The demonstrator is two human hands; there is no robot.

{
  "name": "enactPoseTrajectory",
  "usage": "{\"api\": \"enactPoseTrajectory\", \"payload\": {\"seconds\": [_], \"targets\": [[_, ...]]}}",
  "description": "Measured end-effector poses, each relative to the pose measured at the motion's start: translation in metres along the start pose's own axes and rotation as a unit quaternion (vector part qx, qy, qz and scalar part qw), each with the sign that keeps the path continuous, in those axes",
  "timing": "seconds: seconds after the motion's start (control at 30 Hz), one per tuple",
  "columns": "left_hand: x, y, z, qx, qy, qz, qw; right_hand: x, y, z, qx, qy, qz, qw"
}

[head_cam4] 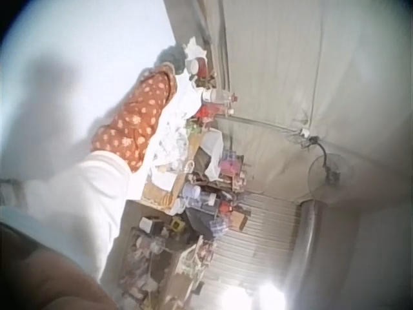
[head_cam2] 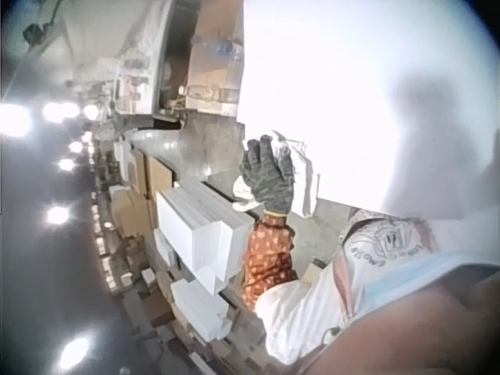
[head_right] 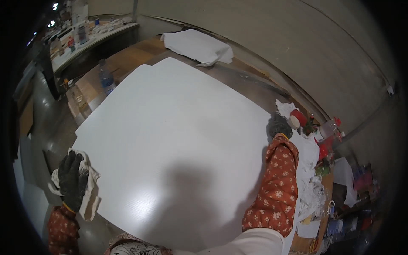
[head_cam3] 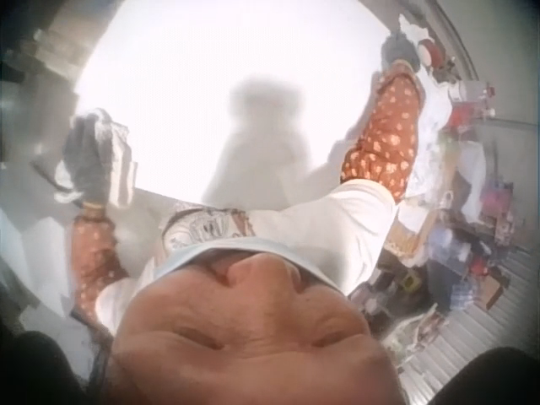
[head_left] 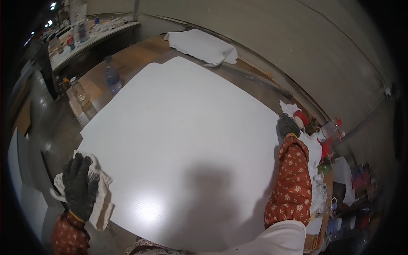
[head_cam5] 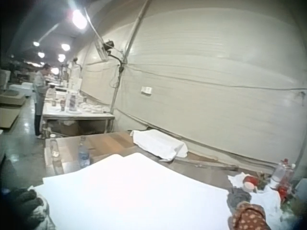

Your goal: The person wipes a white panel with a cloth, applies a substance from a tube to the corner, and rubs the edges and surface with a sanding block and a cloth.

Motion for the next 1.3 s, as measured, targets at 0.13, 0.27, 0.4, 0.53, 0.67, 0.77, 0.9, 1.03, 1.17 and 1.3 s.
{"api": "enactPoseTrajectory", "payload": {"seconds": [0.13, 0.27, 0.4, 0.53, 0.67, 0.77, 0.9, 1.03, 1.17, 1.3], "targets": [[-0.022, -0.010, 0.048, 0.011, 0.099, 0.085, 0.991, -0.034, -0.070, 0.029, 0.080, 0.137, 0.092, 0.983], [0.012, 0.014, 0.035, 0.037, 0.030, 0.060, 0.997, 0.101, 0.011, -0.280, 0.183, -0.197, 0.165, 0.949], [0.028, 0.027, 0.023, 0.075, 0.026, 0.046, 0.996, 0.067, 0.017, -0.251, 0.217, -0.186, 0.193, 0.939], [0.029, 0.131, -0.092, 0.347, 0.335, 0.158, 0.861, 0.026, 0.001, -0.094, 0.161, -0.130, 0.262, 0.943], [0.037, 0.262, -0.194, 0.228, 0.077, 0.087, 0.967, 0.021, 0.022, 0.006, 0.030, -0.047, 0.046, 0.997], [0.048, 0.178, -0.150, 0.004, -0.066, -0.053, 0.996, 0.047, 0.042, -0.011, -0.064, -0.045, -0.008, 0.997], [0.011, 0.101, -0.156, 0.329, 0.476, -0.131, 0.805, 0.070, 0.052, -0.095, -0.121, -0.040, 0.026, 0.992], [-0.029, 0.088, -0.189, 0.407, 0.586, -0.269, 0.647, 0.108, 0.026, -0.260, 0.057, -0.136, 0.049, 0.988], [-0.045, 0.086, -0.207, 0.534, 0.701, -0.186, 0.434, 0.135, 0.004, -0.470, 0.183, -0.123, 0.020, 0.975], [-0.055, 0.079, -0.256, 0.041, 0.440, -0.108, 0.890, 0.155, 0.004, -0.583, 0.212, -0.176, 0.055, 0.960]]}}
Point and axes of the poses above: each hand's wrist, its own y-axis away from the middle knuckle, its own x-axis out of the back of the hand, z = x × y, the point moved 2 cm from there along -y, towards the middle knuckle, and after that the axes turned 12 degrees about z, right-handed, at the moved point
